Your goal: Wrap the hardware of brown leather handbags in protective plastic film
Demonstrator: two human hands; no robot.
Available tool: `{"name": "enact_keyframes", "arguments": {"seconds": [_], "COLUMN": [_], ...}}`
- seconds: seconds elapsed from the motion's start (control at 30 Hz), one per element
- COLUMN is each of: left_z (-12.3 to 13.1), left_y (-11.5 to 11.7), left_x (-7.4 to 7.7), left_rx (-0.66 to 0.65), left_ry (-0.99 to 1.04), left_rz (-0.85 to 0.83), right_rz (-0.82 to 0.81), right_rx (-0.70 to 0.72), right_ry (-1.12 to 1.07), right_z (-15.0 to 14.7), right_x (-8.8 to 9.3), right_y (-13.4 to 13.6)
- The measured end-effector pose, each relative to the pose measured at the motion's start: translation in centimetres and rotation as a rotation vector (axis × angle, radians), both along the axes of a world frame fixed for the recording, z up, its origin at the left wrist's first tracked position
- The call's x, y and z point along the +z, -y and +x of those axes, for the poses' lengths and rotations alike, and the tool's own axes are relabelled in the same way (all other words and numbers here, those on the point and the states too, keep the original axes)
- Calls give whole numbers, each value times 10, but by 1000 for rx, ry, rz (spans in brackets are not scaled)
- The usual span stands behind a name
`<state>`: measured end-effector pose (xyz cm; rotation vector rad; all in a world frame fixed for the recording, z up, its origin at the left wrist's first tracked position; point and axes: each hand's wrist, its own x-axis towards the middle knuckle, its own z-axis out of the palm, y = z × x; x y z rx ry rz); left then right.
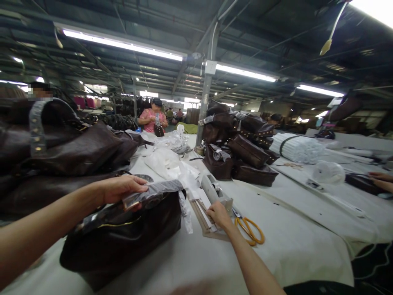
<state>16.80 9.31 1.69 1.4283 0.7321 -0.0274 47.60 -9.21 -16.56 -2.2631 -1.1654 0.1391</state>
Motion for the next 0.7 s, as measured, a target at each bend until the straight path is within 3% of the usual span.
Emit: {"name": "enact_keyframes", "arguments": {"seconds": [0.23, 0.4, 0.5, 0.57, 0.63, 0.7], "left_z": [1, 2, 3, 3, 3, 2], "left_y": [-3, -7, -10, -11, -11, -12], "left_x": [-4, -11, -16, -17, -16, -14], "left_rx": [-23, -63, -74, -71, -65, -73], "left_ry": [10, 60, 75, 71, 59, 39], "left_rz": [-32, -24, -21, -20, -18, -13], "right_rz": [-125, -145, -116, -12, 98, 102], "right_rx": [-60, -46, -29, -23, 76, 275], "right_ry": [261, 468, 481, 511, 554, 570], "right_z": [-20, -23, -27, -35, -48, -62], "right_x": [7, 9, 11, 7, -3, -13], "right_y": [-3, 15, 31, 44, 59, 75]}}
